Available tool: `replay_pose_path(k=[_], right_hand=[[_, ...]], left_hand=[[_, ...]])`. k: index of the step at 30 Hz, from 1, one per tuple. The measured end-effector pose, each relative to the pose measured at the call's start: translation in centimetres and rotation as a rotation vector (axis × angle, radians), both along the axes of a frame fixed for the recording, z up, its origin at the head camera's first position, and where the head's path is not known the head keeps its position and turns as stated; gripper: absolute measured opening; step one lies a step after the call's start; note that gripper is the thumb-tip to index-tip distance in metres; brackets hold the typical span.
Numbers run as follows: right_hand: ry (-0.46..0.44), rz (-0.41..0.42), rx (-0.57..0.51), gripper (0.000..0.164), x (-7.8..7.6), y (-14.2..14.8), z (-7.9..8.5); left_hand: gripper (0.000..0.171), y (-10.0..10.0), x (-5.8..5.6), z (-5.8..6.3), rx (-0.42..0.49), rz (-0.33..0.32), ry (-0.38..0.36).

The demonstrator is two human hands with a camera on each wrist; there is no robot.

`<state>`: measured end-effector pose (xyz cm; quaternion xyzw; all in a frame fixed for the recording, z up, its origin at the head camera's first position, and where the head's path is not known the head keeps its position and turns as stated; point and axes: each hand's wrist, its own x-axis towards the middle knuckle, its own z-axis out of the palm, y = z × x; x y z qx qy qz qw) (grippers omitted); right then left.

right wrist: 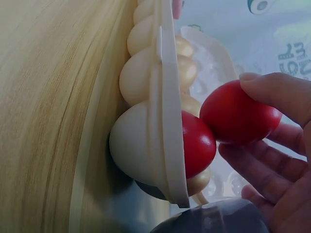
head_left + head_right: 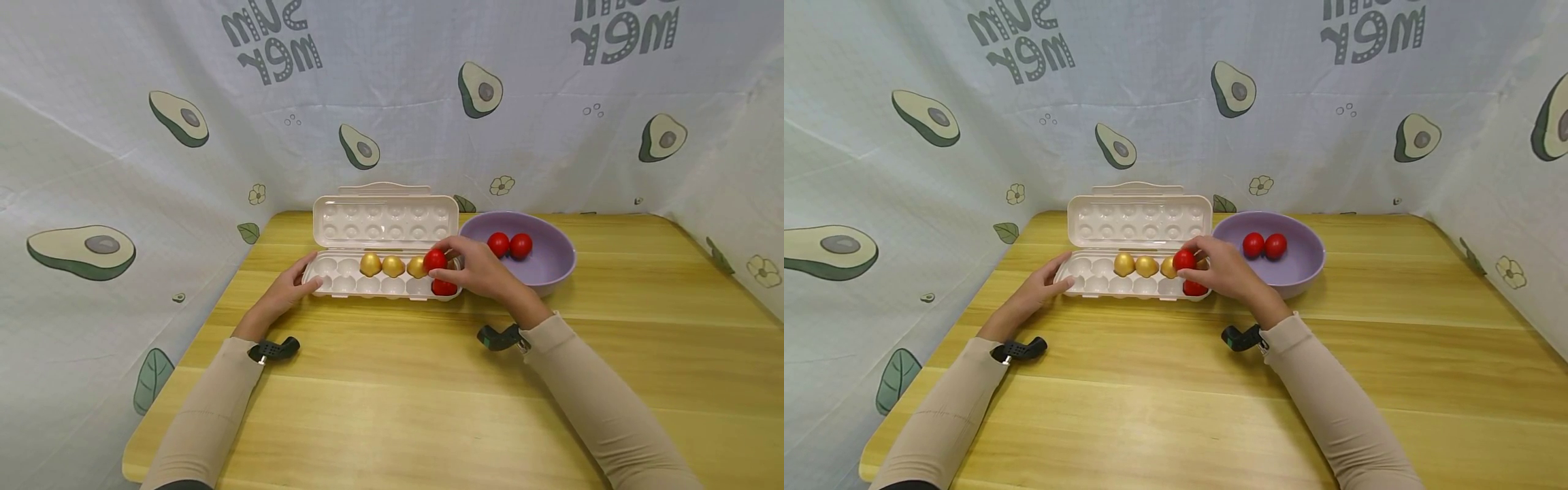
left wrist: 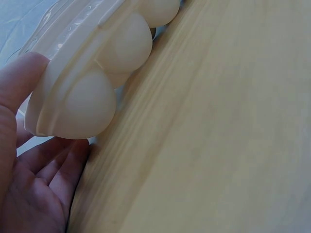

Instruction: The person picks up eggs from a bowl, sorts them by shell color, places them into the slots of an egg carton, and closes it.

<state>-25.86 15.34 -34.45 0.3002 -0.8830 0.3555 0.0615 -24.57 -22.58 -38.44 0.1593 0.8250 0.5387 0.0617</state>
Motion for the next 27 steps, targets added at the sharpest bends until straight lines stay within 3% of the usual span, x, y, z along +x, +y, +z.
replay_pose_path(k=[27], right_hand=[[-0.011, 0.077, 0.047, 0.04, 0.4, -1.4, -0.9]], left_hand=[[0.065, -0.1, -0.1, -0.1, -0.003, -0.007, -0.007]])
